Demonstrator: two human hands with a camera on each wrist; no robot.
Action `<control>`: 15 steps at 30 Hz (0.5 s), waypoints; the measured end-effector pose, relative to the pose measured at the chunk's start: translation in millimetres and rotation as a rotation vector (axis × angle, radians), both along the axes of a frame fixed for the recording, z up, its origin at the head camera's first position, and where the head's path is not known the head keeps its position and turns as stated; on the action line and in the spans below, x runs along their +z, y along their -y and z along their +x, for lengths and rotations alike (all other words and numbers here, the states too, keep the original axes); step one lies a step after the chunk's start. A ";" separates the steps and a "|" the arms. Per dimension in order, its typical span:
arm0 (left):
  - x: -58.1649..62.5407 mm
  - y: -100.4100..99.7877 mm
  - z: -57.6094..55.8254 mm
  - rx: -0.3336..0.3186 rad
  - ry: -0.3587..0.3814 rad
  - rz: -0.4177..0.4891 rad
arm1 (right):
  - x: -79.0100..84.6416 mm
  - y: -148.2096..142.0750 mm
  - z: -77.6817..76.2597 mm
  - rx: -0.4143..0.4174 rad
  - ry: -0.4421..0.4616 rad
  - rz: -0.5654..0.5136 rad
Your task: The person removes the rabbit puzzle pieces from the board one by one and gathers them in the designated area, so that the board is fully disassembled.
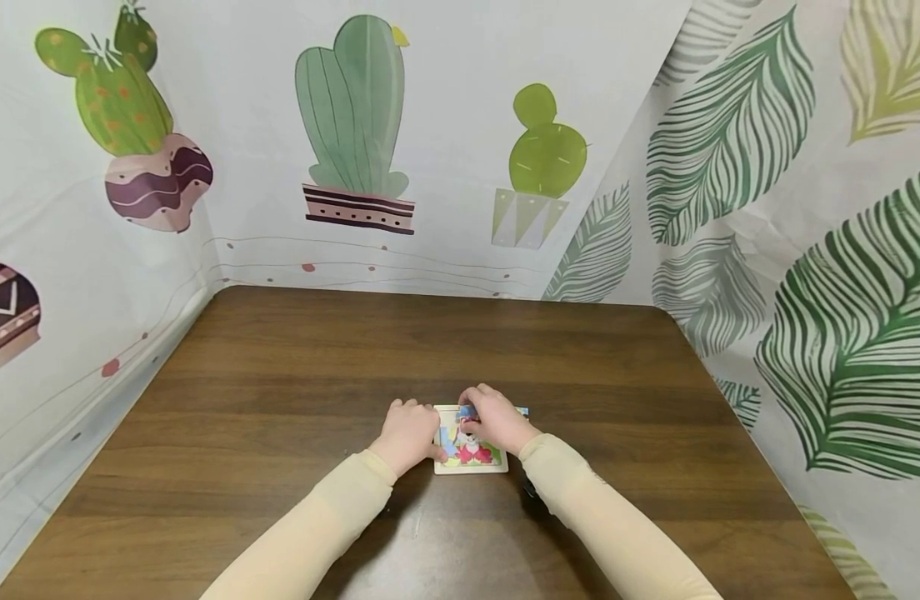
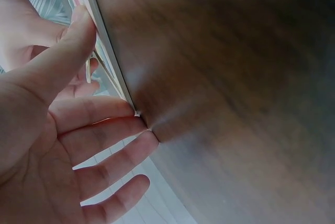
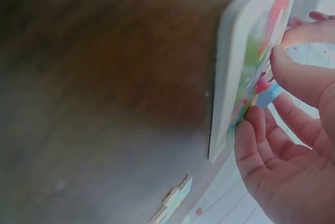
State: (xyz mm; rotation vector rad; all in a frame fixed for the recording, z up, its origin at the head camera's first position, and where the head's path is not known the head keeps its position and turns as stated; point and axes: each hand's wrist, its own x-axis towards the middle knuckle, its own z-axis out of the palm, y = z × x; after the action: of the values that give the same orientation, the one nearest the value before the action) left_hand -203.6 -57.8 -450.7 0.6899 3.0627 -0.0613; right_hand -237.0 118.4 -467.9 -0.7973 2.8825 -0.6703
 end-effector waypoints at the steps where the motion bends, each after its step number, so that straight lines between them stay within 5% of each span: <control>1: -0.2 0.1 0.1 0.000 -0.001 0.002 | -0.2 0.2 0.1 -0.006 -0.002 0.001; 15: -2.3 0.6 -0.8 -0.005 0.000 -0.001 | 6.1 -7.7 0.1 0.011 -0.040 -0.031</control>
State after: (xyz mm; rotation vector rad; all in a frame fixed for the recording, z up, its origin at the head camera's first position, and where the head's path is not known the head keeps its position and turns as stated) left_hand -204.4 -58.4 -453.0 0.6978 3.0607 -0.0622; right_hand -236.9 126.1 -461.8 -0.8399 2.9075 -0.7078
